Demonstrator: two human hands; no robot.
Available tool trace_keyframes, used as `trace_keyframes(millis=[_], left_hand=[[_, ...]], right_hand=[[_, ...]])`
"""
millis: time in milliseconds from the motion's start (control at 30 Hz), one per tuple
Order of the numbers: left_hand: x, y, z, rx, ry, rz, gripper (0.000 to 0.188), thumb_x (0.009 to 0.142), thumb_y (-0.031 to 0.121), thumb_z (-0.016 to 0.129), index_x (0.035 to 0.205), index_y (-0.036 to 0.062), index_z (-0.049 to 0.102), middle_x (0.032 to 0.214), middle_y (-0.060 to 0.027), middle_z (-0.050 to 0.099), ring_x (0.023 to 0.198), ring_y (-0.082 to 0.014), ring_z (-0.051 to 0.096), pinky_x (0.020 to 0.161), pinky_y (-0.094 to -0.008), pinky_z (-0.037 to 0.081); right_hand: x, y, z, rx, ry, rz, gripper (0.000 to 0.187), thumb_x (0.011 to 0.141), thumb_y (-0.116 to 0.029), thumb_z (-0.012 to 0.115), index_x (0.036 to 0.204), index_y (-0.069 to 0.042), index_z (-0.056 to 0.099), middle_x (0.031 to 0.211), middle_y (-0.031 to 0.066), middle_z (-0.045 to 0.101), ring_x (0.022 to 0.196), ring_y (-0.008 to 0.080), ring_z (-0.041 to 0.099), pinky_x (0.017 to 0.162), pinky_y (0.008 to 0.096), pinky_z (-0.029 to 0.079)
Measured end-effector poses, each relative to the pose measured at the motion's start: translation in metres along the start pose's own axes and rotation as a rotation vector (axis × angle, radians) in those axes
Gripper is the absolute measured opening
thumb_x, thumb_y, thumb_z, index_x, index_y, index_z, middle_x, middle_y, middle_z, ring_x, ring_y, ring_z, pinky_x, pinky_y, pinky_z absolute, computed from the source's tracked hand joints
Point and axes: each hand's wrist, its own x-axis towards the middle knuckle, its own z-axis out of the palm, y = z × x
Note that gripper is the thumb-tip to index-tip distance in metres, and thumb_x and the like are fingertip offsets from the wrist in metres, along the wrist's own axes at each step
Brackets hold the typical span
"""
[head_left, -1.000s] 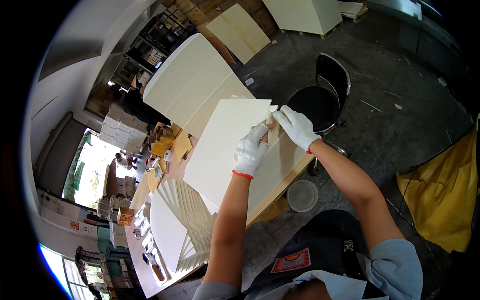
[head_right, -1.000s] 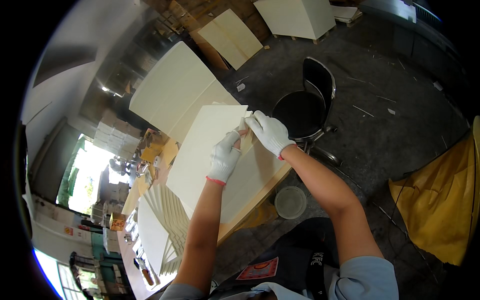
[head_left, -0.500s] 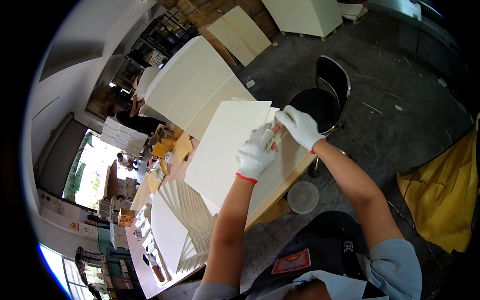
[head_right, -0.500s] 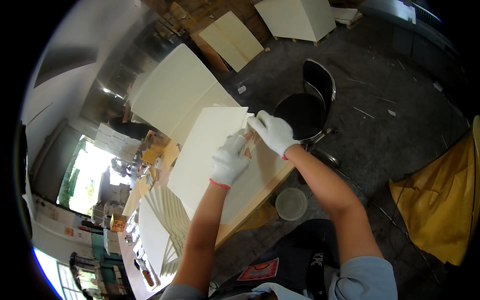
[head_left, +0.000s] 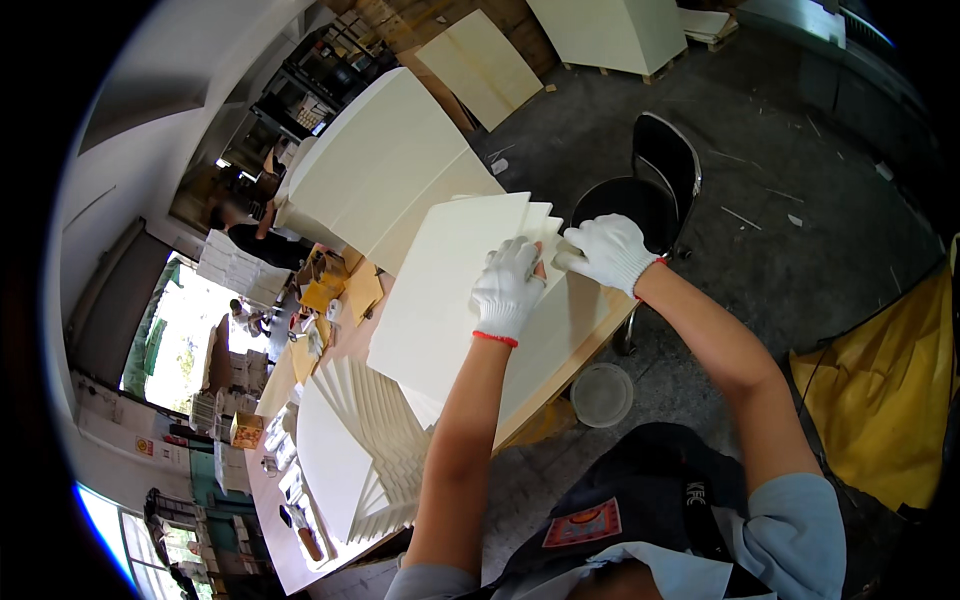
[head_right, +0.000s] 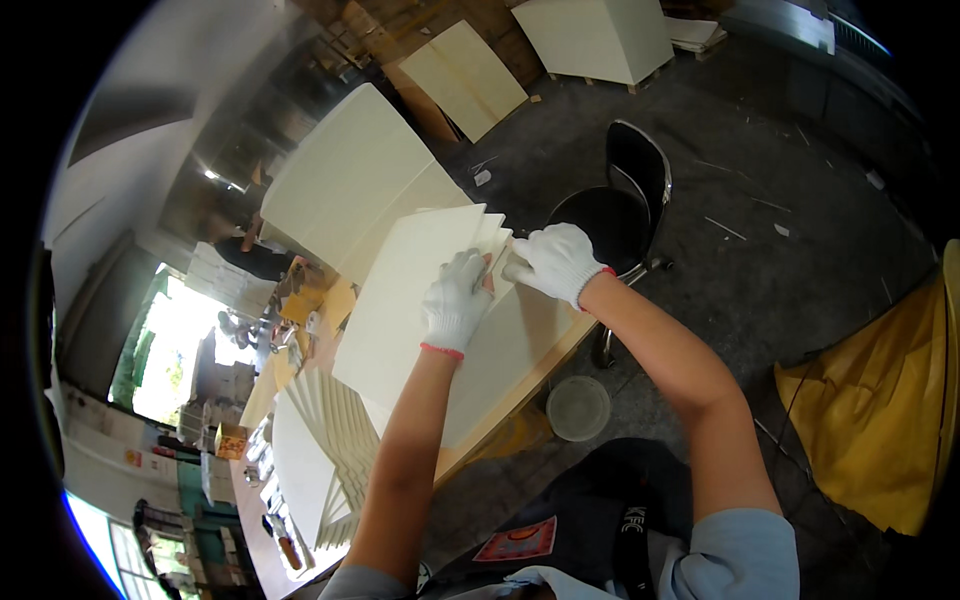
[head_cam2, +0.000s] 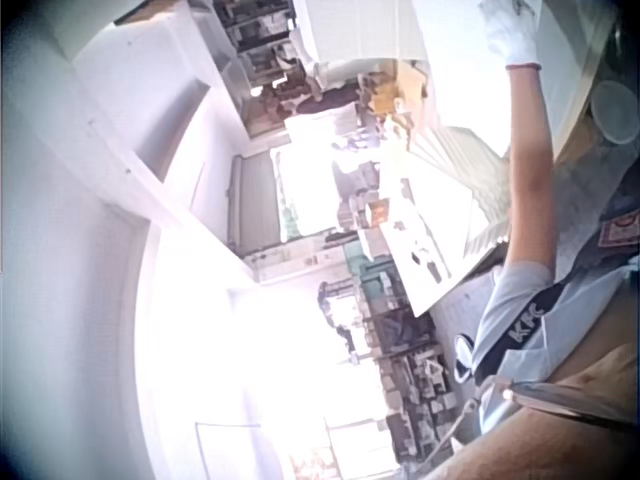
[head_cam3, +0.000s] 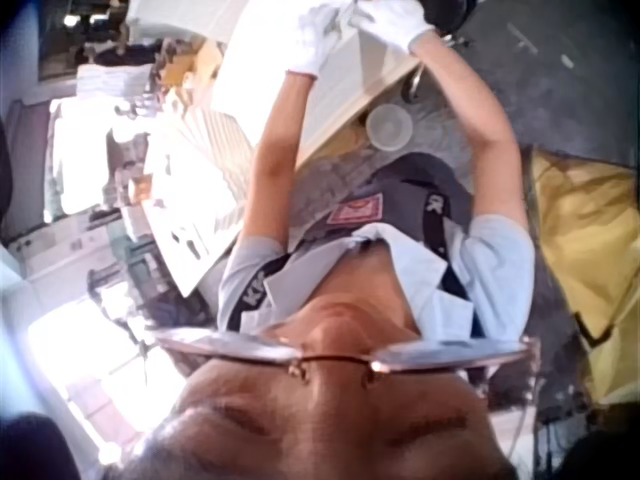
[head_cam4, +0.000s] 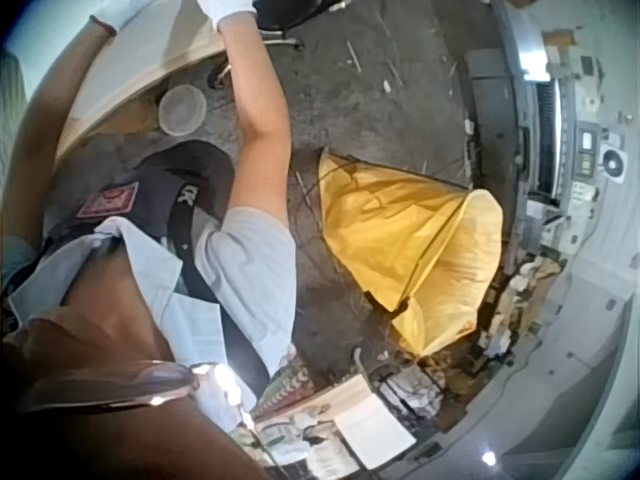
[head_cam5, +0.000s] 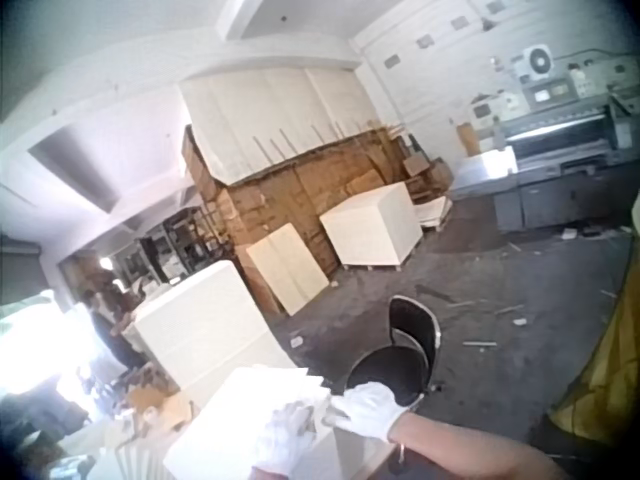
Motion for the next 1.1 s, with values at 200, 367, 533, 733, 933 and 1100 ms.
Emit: trace_keyframes(millis=[200,367,533,733,933,1100], left_hand=[[0.006,-0.003,-0.002,-0.06,-0.087,-0.08,0.02,0.089,0.022,0.065,0.109,0.0164,0.067,0.107,-0.0065,0.068,0.093,-0.0339,0.065,0.08,-0.0445,0.055],[-0.012,0.002,-0.023,-0.384,-0.203,-0.157,0.024,0.09,0.018,0.064,0.113,0.0171,0.07,0.11,-0.0081,0.069,0.097,-0.0337,0.067,0.084,-0.0417,0.055],[-0.013,0.006,-0.026,-0.43,-0.151,-0.144,0.029,0.092,0.019,0.066,0.12,0.0173,0.069,0.115,-0.0092,0.07,0.102,-0.033,0.067,0.087,-0.0388,0.053],[-0.014,0.003,-0.023,-0.49,-0.16,-0.203,0.031,0.092,0.021,0.068,0.123,0.0185,0.068,0.114,-0.0094,0.07,0.101,-0.0333,0.068,0.086,-0.0392,0.053],[-0.013,0.005,-0.022,-0.457,-0.106,-0.188,0.03,0.094,0.016,0.067,0.124,0.0145,0.069,0.11,-0.0122,0.072,0.1,-0.0247,0.071,0.086,-0.0316,0.053],[-0.014,0.007,-0.024,-0.335,-0.219,-0.221,0.029,0.09,0.022,0.07,0.119,0.0236,0.069,0.108,-0.008,0.069,0.089,-0.0325,0.069,0.077,-0.0398,0.054]], right_hand=[[0.013,-0.013,-0.002,0.302,-0.006,0.098,0.046,0.096,-0.052,0.05,0.091,-0.01,0.068,0.089,0.0167,0.071,0.085,0.0337,0.068,0.073,0.0464,0.052],[0.008,-0.021,0.011,0.752,0.066,0.344,0.049,0.101,-0.051,0.042,0.104,-0.009,0.067,0.098,0.0198,0.07,0.093,0.042,0.065,0.081,0.0515,0.048],[0.005,-0.018,0.015,0.721,0.027,0.362,0.053,0.102,-0.053,0.042,0.117,-0.007,0.066,0.1,0.0219,0.07,0.096,0.0414,0.065,0.08,0.0482,0.049],[0.003,-0.019,0.018,0.73,0.062,0.357,0.053,0.102,-0.052,0.043,0.117,-0.007,0.065,0.097,0.0221,0.07,0.092,0.0415,0.066,0.078,0.0486,0.049],[0.003,-0.019,0.024,0.616,0.074,0.343,0.05,0.102,-0.05,0.044,0.117,-0.008,0.066,0.092,0.0213,0.07,0.086,0.0403,0.067,0.074,0.0498,0.05],[0.003,-0.019,0.028,0.63,0.142,0.334,0.049,0.102,-0.05,0.044,0.115,-0.008,0.066,0.09,0.0216,0.07,0.085,0.0402,0.067,0.072,0.0502,0.05]])
